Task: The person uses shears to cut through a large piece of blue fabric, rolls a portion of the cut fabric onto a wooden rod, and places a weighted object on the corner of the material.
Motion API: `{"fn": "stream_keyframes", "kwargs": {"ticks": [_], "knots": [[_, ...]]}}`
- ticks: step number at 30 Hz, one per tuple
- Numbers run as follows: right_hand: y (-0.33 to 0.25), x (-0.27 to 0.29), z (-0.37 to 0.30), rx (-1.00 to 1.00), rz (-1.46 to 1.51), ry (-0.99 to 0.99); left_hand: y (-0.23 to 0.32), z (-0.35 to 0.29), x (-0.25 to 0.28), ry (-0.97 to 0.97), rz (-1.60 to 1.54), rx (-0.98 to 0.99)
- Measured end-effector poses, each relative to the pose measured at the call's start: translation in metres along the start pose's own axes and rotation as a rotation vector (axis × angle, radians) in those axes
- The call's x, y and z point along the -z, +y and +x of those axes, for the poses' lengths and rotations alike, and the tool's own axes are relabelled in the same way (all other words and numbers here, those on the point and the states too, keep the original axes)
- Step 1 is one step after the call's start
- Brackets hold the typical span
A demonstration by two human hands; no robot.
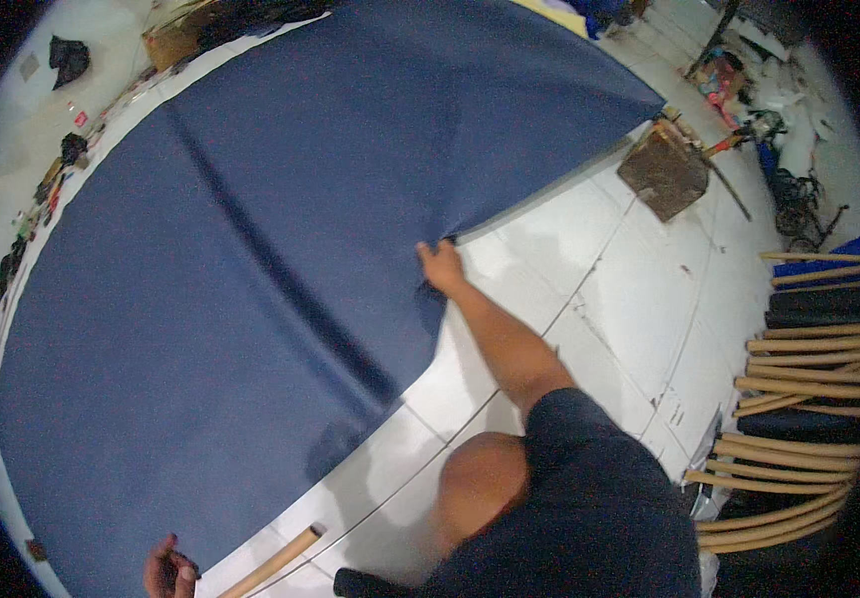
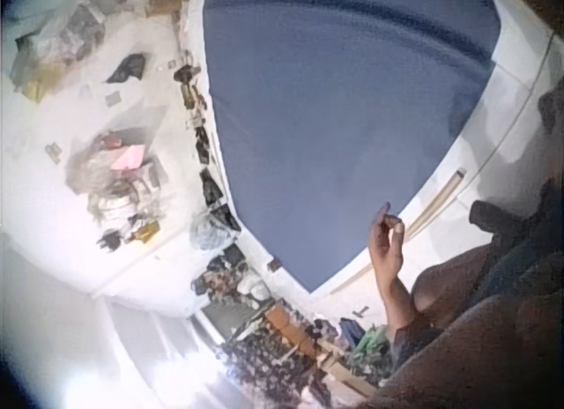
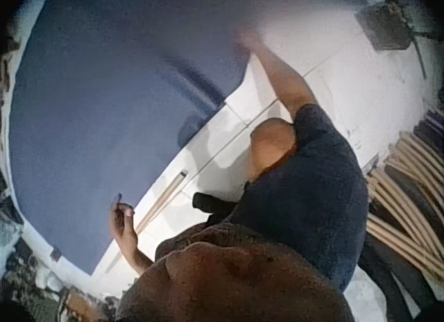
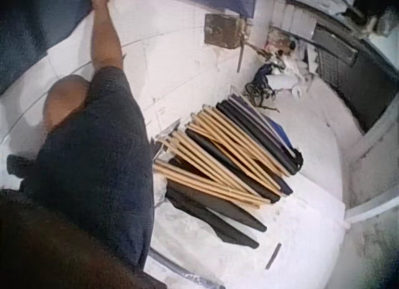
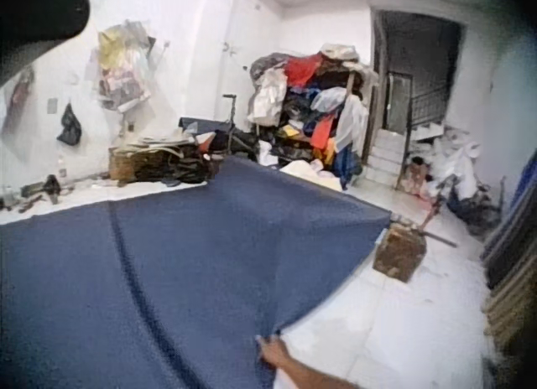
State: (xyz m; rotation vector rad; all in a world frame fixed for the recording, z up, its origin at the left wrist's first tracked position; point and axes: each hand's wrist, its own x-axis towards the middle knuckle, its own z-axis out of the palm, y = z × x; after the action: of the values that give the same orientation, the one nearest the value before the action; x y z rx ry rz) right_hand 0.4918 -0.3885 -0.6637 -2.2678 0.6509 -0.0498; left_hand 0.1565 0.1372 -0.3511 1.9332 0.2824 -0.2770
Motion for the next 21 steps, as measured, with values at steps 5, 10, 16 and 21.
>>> {"fn": "stream_keyframes", "kwargs": {"ticks": [5, 10, 16, 21], "knots": [[0.015, -0.012, -0.003, 0.048, -0.035, 0.088, 0.019, -0.028, 0.021, 0.093, -0.261, -0.475], [0.11, 0.052, 0.026, -0.076, 0.051, 0.11, 0.09, -0.07, -0.003, -0.159, -0.124, -0.71], [0.046, 0.039, -0.007, -0.127, 0.237, -0.012, 0.107, -0.079, -0.038, 0.055, -0.312, -0.887], [0.051, 0.057, -0.009, -0.173, 0.187, -0.012, 0.1, -0.071, -0.049, 0.137, -0.398, -0.943]]}}
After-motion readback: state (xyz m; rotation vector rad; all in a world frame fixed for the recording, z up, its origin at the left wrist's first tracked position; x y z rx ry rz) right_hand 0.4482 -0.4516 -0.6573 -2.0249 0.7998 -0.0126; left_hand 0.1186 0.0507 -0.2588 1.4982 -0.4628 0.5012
